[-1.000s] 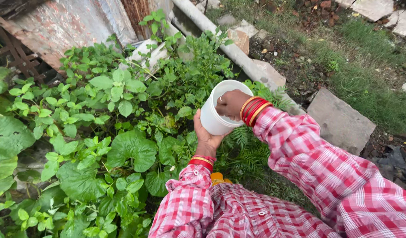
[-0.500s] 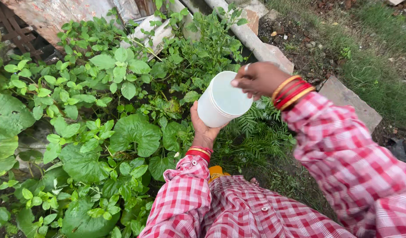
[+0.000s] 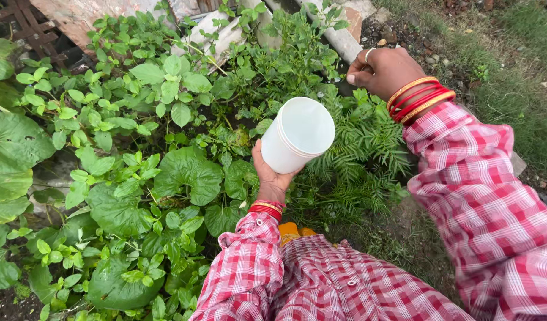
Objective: The person holds a white plastic container and uses their fingers to sprinkle material onto green plants in a garden, then dips the container into a blue bucket of water.
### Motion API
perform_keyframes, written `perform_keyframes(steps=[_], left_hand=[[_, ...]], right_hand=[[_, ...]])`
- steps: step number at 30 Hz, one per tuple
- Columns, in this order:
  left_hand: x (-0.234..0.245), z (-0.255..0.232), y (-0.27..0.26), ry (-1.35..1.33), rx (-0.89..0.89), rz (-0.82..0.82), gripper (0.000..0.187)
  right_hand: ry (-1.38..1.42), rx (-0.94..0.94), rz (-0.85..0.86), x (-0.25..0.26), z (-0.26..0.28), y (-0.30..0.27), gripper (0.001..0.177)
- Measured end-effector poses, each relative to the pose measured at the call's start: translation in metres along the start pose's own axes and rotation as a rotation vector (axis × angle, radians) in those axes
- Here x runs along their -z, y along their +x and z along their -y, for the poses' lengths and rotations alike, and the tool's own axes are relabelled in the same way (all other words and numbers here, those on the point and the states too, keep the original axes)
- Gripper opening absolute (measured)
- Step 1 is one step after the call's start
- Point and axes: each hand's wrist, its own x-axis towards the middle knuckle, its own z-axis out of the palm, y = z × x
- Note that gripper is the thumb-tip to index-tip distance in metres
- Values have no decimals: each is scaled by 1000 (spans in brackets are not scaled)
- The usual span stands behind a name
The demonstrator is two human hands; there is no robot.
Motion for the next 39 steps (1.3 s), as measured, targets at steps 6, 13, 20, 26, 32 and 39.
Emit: perform_keyframes(steps=[6,13,20,26,32,39], left_hand=[[13,-6,-2,84,-1,-63,80],[17,12,8,-15,-2,-6,76],[-2,7,16,36,13,-59,76],[16,23,43,70,14,126,77],[0,41,76,152,74,75,77],[-28,60,69,125,91,36,79]], right_hand=[[259,-249,476,-72,23,7,37],[214,-350,722,-171,11,11,32],[356,-377,154,-31,-39,-33,37],[394,-393,317,-22,-27,-42,33],[326,-201,335,-66,-30,-14,31],[820,-583,267,-43,-59,-27,39]])
